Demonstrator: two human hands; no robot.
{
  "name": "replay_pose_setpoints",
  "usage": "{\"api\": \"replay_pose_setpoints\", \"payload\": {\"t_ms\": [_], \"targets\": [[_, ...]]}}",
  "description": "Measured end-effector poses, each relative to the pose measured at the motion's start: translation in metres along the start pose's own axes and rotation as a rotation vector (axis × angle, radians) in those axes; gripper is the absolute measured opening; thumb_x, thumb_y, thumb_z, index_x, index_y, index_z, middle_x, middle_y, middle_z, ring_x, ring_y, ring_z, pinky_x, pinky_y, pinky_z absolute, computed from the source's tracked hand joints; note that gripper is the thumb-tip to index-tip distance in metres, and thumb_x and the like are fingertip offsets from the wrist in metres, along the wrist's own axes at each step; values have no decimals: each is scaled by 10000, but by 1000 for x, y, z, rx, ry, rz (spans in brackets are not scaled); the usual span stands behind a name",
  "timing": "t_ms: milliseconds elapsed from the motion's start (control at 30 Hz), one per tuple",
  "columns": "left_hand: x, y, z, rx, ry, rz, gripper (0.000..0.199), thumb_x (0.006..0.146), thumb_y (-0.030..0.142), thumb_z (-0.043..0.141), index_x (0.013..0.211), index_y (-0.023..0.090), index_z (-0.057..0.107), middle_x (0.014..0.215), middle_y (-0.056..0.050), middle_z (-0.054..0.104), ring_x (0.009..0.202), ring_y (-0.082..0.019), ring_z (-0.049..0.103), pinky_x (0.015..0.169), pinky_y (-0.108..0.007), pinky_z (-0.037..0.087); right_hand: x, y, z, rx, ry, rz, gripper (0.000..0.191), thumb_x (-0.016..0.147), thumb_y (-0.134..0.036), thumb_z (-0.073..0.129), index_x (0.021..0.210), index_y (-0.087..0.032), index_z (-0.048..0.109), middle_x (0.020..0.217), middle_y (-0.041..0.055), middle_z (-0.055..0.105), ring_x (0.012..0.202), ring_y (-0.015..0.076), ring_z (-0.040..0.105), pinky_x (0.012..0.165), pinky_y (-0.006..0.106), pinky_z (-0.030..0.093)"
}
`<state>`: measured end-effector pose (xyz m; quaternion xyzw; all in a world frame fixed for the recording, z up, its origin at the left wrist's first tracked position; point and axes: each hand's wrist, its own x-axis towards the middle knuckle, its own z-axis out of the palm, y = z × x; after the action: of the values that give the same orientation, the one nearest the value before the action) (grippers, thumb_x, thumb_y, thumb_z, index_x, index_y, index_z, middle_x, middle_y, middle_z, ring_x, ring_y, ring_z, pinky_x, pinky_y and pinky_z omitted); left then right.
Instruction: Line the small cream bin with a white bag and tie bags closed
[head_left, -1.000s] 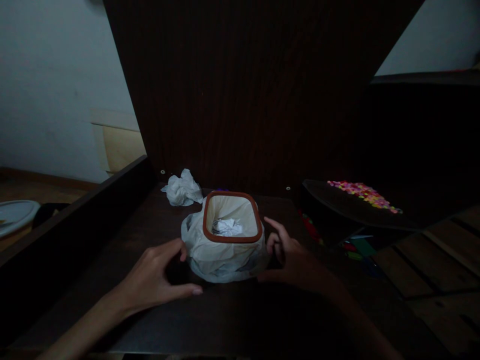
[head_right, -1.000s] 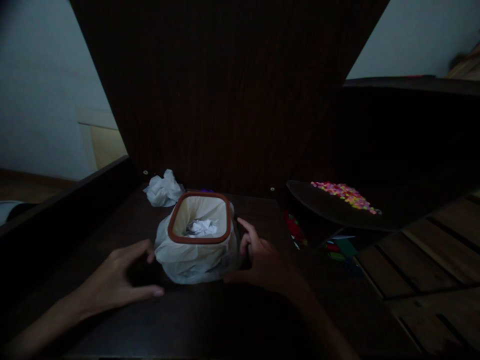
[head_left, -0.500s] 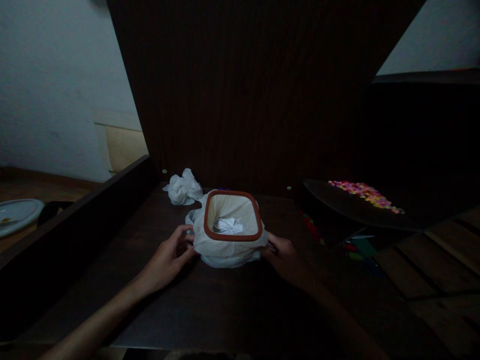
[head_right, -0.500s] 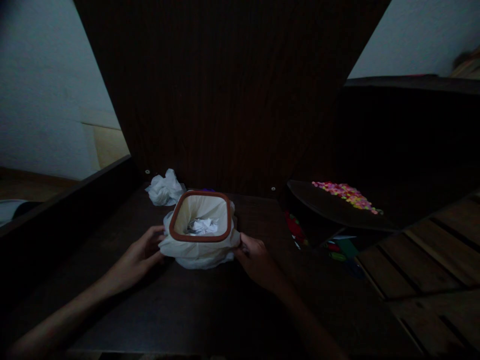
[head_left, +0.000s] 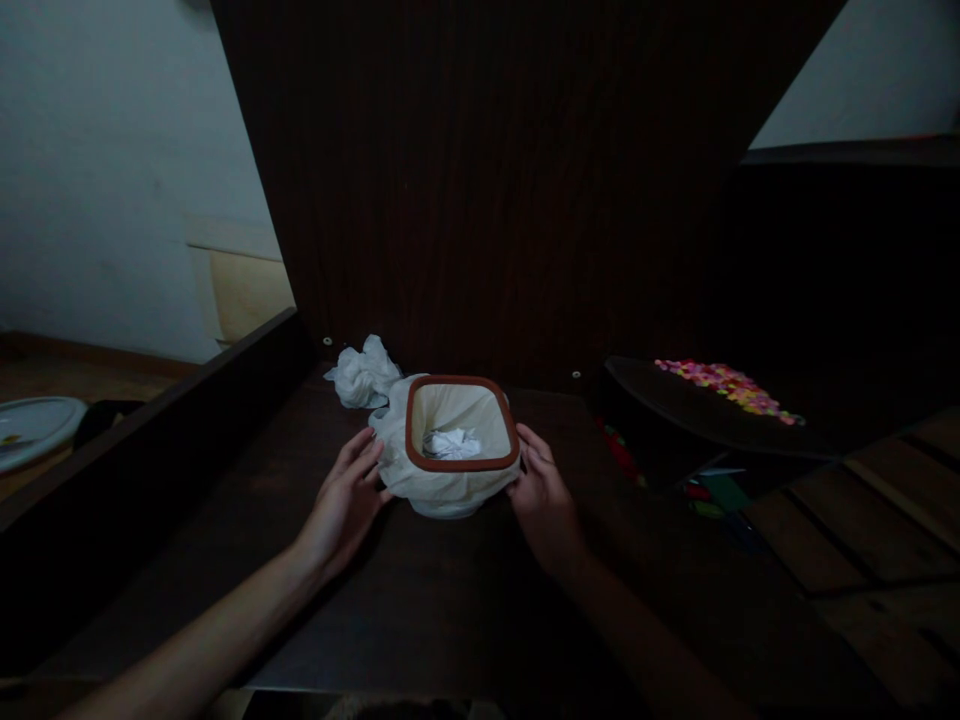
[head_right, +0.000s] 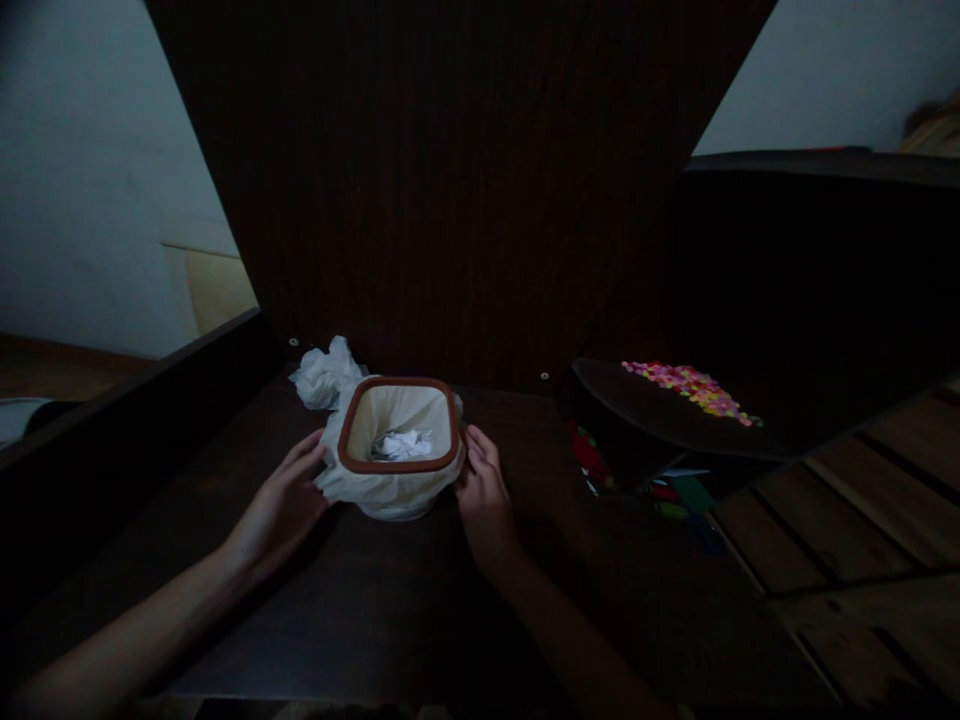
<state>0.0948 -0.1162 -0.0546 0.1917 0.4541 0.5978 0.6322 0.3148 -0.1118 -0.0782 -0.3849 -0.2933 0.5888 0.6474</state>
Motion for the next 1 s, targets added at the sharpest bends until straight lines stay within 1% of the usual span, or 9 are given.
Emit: {"api": "replay_pose_setpoints", "payload": {"t_ms": [67,200,333,433,567,667,867,933,1000], "targets": [[4,0,1,-16,-7,-4,287,918,201,643,1198,258,621,1228,-51,705,942,-179,712,664,-243,591,7,4,3,-1,-11,-37,479,762,-499,710,1191,-298,643,1352,44,659,1313,260,566,1077,433,472],[16,-3,-1,-7,-89,-15,248,980,289,569,1224,281,611,1375,-11,646,1009,-154,694,744,-243,583,22,9,7,-12,12,-76,489,743,-523,677,1163,-271,662,1371,55,656,1358,286,535,1131,468,435],[36,-9,-2,53,-211,95,367,991,354,525,1339,245,565,1430,-37,620,1221,-201,633,928,-297,560,32,12,10,-17,13,-69,491,748,-532,647,1154,-256,670,1356,44,670,1390,276,512,1169,458,401],[52,-14,2,90,-251,169,449,975,402,534,1384,217,558,1437,-54,625,1319,-241,579,1048,-356,510,37,14,14,-13,30,-97,442,756,-508,640,1116,-257,682,1311,29,696,1363,263,536,1161,442,408],[64,-18,11,94,-256,152,515,938,469,560,1350,163,607,1299,-91,719,1274,-295,627,1069,-427,508,44,18,18,-9,55,-122,403,774,-489,618,1096,-258,694,1257,20,721,1322,258,566,1134,439,431],[68,-20,18,101,-268,155,533,907,533,582,1259,144,676,1163,-99,775,1225,-326,659,1056,-451,520,51,20,21,4,67,-127,435,794,-492,604,1159,-270,685,1321,6,694,1336,247,558,1141,435,424],[76,-28,25,124,-243,213,453,852,585,635,1037,188,752,1032,-60,808,1267,-321,626,1096,-410,488,66,19,29,13,39,-126,485,867,-534,533,1276,-309,664,1436,-46,620,1395,201,512,1173,396,400],[81,-30,27,133,-244,235,451,812,583,678,1016,188,750,1025,-57,808,1271,-314,621,1108,-398,474,70,19,29,-7,19,-102,507,867,-588,531,1254,-298,685,1365,-31,675,1366,223,544,1142,415,439],[89,-31,28,147,-265,240,468,774,582,714,1011,180,747,1007,-67,808,1238,-320,641,1097,-419,481,73,20,27,-46,-4,-70,521,842,-628,561,1188,-273,721,1214,7,754,1305,265,593,1094,447,481]]}}
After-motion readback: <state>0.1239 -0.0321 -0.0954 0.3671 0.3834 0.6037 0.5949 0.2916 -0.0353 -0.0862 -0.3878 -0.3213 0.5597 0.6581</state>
